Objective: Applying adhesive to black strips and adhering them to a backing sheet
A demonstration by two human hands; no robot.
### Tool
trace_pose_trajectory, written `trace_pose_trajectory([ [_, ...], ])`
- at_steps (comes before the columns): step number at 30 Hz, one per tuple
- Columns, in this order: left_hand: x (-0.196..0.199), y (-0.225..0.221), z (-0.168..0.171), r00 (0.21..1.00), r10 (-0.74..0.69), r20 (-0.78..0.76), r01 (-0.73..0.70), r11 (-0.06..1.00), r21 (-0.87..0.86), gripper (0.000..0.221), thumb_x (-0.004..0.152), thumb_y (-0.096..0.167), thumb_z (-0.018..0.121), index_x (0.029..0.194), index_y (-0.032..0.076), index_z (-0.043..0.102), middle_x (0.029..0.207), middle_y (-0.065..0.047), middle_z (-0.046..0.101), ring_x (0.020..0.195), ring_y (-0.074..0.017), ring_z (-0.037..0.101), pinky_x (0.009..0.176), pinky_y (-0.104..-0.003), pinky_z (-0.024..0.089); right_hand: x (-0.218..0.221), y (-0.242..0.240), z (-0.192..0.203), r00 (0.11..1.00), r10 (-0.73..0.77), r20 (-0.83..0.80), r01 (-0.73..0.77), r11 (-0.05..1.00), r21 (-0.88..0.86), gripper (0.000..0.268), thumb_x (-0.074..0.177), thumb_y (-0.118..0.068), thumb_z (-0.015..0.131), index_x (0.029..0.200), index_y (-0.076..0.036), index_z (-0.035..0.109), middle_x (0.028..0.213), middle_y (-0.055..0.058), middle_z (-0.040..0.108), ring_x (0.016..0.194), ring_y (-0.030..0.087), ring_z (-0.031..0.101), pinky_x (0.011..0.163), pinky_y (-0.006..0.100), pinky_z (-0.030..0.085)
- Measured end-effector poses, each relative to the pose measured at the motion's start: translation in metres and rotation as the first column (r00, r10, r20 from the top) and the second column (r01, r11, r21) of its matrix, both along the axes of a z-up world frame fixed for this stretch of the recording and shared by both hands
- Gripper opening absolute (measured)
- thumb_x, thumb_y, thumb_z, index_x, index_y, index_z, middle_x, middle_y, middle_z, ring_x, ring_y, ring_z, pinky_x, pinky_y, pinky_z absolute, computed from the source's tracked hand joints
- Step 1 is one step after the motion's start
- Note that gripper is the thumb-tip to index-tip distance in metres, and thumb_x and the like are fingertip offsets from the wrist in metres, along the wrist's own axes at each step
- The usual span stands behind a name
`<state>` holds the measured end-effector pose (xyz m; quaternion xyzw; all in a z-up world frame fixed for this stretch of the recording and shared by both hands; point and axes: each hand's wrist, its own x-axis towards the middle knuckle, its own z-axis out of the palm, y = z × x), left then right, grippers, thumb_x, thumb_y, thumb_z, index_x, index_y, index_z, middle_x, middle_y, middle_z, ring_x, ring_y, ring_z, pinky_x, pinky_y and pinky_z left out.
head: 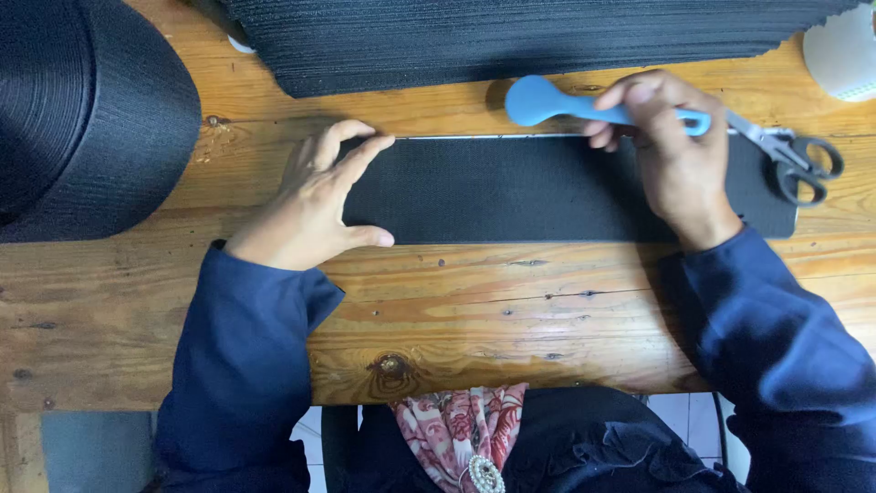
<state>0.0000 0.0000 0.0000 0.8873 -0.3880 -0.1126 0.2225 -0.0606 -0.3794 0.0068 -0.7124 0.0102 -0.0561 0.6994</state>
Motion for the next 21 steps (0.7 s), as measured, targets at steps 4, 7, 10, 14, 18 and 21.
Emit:
trace_pose_trajectory([
  [4,0.000,0.000,0.004,1.000,0.004,-0.017,-0.004,1.000,0.022,0.119,0.063,0.042,0.097,0.160,0.012,0.035,0.149,-0.015,0.034,0.130,-0.0388,0.041,0.111,-0.051,0.032,-0.011,0.000,-0.009,0.987,0.134,0.085,-0.148,0.970,0.191,0.011,0.109,-0.019,0.059,0.106,-0.008,0.059,0.105,0.020,0.068,0.080,0.032,0.072,0.068,0.033,0.061],
  [7,0.000,0.002,0.011,0.996,0.008,-0.094,-0.002,0.998,0.062,0.114,0.068,0.039,0.095,0.159,0.012,0.033,0.149,-0.014,0.030,0.133,-0.0394,0.036,0.113,-0.054,0.031,-0.012,0.020,0.013,0.905,0.402,-0.142,-0.414,0.908,-0.068,0.041,0.109,-0.031,0.049,0.103,0.003,0.071,0.089,0.013,0.072,0.076,0.019,0.065,0.074,0.028,0.055],
  [10,-0.001,0.009,0.012,0.998,0.023,-0.055,-0.021,0.998,0.052,0.112,0.067,0.038,0.094,0.158,0.011,0.037,0.148,-0.015,0.033,0.131,-0.0402,0.039,0.113,-0.054,0.031,-0.006,0.001,0.006,0.961,0.259,0.094,-0.239,0.954,-0.180,0.033,0.112,-0.034,0.048,0.105,-0.002,0.052,0.112,0.022,0.065,0.092,0.027,0.067,0.078,0.032,0.057],
  [14,0.004,0.019,0.020,0.996,0.049,-0.081,-0.044,0.997,0.069,0.112,0.061,0.034,0.096,0.156,0.013,0.041,0.145,-0.015,0.035,0.131,-0.0397,0.039,0.114,-0.054,0.030,-0.007,-0.049,0.003,0.995,-0.054,0.089,0.060,0.996,-0.067,0.048,0.114,-0.048,0.049,0.107,-0.002,0.064,0.086,0.012,0.060,0.076,0.019,0.059,0.074,0.028,0.047],
  [18,0.007,0.029,0.026,0.986,0.139,-0.097,-0.117,0.973,0.199,0.114,0.059,0.036,0.094,0.157,0.018,0.040,0.149,-0.012,0.034,0.132,-0.0387,0.036,0.111,-0.053,0.022,-0.009,-0.088,0.013,0.979,-0.157,0.129,0.141,0.982,0.126,0.064,0.105,-0.066,0.046,0.071,-0.012,0.042,0.057,0.004,0.025,0.066,0.015,0.030,0.071,0.027,0.026],
  [21,0.010,0.042,0.022,0.993,0.114,-0.025,-0.108,0.978,0.179,0.113,0.062,0.040,0.088,0.160,0.018,0.037,0.151,-0.012,0.033,0.142,-0.0346,0.028,0.116,-0.055,0.016,-0.015,-0.137,0.003,0.978,-0.103,0.183,0.109,0.994,-0.020,0.056,0.112,-0.063,0.053,0.083,-0.019,0.034,0.099,0.002,0.035,0.094,0.015,0.036,0.089,0.028,0.042],
])
